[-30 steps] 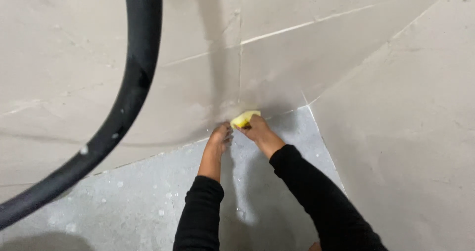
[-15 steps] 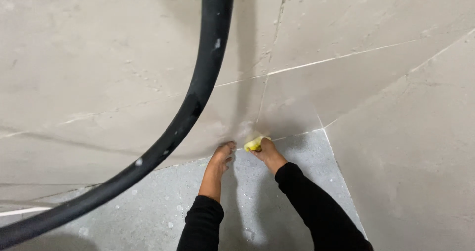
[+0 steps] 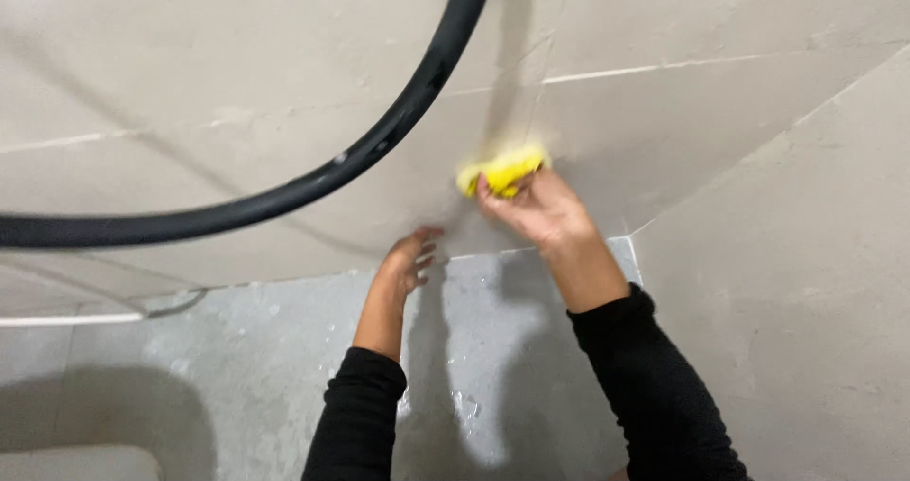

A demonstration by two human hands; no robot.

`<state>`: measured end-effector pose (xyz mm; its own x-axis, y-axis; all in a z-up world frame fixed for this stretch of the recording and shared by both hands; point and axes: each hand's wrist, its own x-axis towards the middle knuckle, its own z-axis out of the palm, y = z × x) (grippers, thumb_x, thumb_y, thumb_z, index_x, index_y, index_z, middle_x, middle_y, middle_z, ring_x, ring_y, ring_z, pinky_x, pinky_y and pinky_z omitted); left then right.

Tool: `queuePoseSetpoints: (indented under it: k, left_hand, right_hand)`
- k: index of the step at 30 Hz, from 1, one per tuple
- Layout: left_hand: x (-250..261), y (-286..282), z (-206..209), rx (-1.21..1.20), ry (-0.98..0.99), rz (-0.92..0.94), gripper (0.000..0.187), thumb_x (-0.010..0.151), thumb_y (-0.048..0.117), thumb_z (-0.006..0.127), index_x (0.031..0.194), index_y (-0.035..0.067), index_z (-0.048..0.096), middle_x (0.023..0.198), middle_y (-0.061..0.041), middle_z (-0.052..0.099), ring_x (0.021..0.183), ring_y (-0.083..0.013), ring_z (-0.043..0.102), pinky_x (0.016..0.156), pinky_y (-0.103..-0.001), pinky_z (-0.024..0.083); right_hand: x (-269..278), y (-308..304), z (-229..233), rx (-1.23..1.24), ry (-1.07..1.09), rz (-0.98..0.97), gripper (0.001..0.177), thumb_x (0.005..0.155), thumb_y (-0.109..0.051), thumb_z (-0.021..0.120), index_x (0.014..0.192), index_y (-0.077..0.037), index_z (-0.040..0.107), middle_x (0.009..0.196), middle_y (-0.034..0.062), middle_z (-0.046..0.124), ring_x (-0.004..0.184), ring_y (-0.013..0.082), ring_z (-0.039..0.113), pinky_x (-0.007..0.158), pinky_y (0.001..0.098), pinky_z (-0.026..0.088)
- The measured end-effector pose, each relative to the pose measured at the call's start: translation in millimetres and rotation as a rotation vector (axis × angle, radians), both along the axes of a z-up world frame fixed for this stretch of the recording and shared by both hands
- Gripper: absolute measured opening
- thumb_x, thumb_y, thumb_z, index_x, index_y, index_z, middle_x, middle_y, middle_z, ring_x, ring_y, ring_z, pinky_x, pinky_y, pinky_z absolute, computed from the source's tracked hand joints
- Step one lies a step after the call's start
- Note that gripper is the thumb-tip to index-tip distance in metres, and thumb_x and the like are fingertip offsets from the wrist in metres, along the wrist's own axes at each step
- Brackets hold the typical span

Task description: Cleaning bathroom wall tiles and plumbing fixtures using a sponge and soapy water.

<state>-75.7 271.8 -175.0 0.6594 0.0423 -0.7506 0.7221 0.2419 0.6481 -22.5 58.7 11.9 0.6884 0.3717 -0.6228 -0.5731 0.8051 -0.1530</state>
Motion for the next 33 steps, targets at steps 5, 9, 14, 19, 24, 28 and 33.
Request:
queuePoseSetpoints:
  k: [5, 9, 14, 19, 24, 28, 33]
  left_hand:
    - [-41.2, 15.7, 97.4, 0.051, -0.202, -0.142, 0.047, 0.098, 0.042, 0.046, 0.134, 0.021, 0.065, 0.145, -0.004, 0.06, 0.127, -0.027, 0.054, 0.111, -0.054, 0.039]
    - [-43.8, 30.9, 162.8, -0.12, -0.513, -0.389, 0.046, 0.101, 0.031, 0.053, 0.14, 0.008, 0.057, 0.139, -0.008, 0.063, 0.125, -0.0239, 0.062, 0.106, -0.046, 0.053]
    - [-40.7, 44.7, 190.2, -0.319, -0.647, -0.461, 0.059, 0.092, 0.02, 0.068, 0.146, 0.008, 0.048, 0.136, -0.016, 0.063, 0.12, -0.0265, 0.067, 0.096, -0.044, 0.058]
    - [-43.0, 44.8, 221.4, -0.166, -0.699, -0.379, 0.061, 0.086, 0.021, 0.074, 0.14, 0.004, 0.053, 0.129, -0.014, 0.069, 0.111, -0.0227, 0.071, 0.085, -0.039, 0.064]
    - [-61.5, 59.9, 251.9, 0.272, -0.794, -0.225, 0.042, 0.084, 0.018, 0.08, 0.119, 0.002, 0.065, 0.098, -0.012, 0.071, 0.086, -0.0162, 0.073, 0.072, -0.032, 0.068]
    - [-72.8, 81.8, 267.2, 0.316, -0.845, -0.105, 0.032, 0.088, 0.014, 0.08, 0.111, -0.002, 0.063, 0.085, -0.01, 0.069, 0.078, -0.0132, 0.07, 0.069, -0.029, 0.067]
    - [-83.6, 118.5, 261.5, 0.408, -0.888, -0.093, 0.022, 0.086, 0.019, 0.073, 0.102, 0.004, 0.068, 0.082, -0.001, 0.071, 0.075, -0.0093, 0.072, 0.063, -0.028, 0.065]
  right_hand:
    - [-16.8, 9.8, -7.9, 0.045, -0.505, 0.131, 0.031, 0.107, -0.011, 0.043, 0.133, 0.004, 0.046, 0.131, 0.0198, 0.055, 0.119, 0.0313, 0.058, 0.104, 0.0455, 0.055]
    - [-27.4, 6.0, -20.0, -0.254, -0.844, 0.344, 0.036, 0.104, -0.008, 0.051, 0.139, -0.004, 0.052, 0.13, 0.0115, 0.062, 0.115, 0.0211, 0.065, 0.093, 0.0375, 0.054]
    - [-21.2, -12.6, -31.1, -0.208, -0.995, 0.435, 0.035, 0.099, 0.001, 0.06, 0.133, -0.002, 0.061, 0.127, 0.0139, 0.068, 0.114, 0.0209, 0.069, 0.098, 0.0373, 0.059]
    - [-25.9, -9.6, 3.0, -0.582, -1.007, 0.492, 0.04, 0.09, 0.003, 0.068, 0.129, -0.002, 0.065, 0.122, 0.0136, 0.07, 0.109, 0.0225, 0.069, 0.096, 0.0393, 0.058]
    - [-67.4, 7.1, 94.0, -1.07, -1.274, 0.266, 0.031, 0.104, -0.02, 0.062, 0.134, -0.016, 0.068, 0.131, 0.0128, 0.072, 0.116, 0.0259, 0.071, 0.099, 0.0417, 0.062]
    - [-94.0, 56.8, 102.2, -1.381, -2.008, -0.054, 0.042, 0.099, -0.021, 0.078, 0.136, -0.018, 0.058, 0.155, 0.0066, 0.046, 0.143, 0.0302, 0.048, 0.12, 0.0478, 0.046]
    - [-73.3, 114.5, 15.8, -2.036, -2.233, -0.195, 0.032, 0.088, -0.012, 0.08, 0.118, -0.02, 0.075, 0.148, 0.0, 0.058, 0.126, 0.0315, 0.047, 0.106, 0.0478, 0.035]
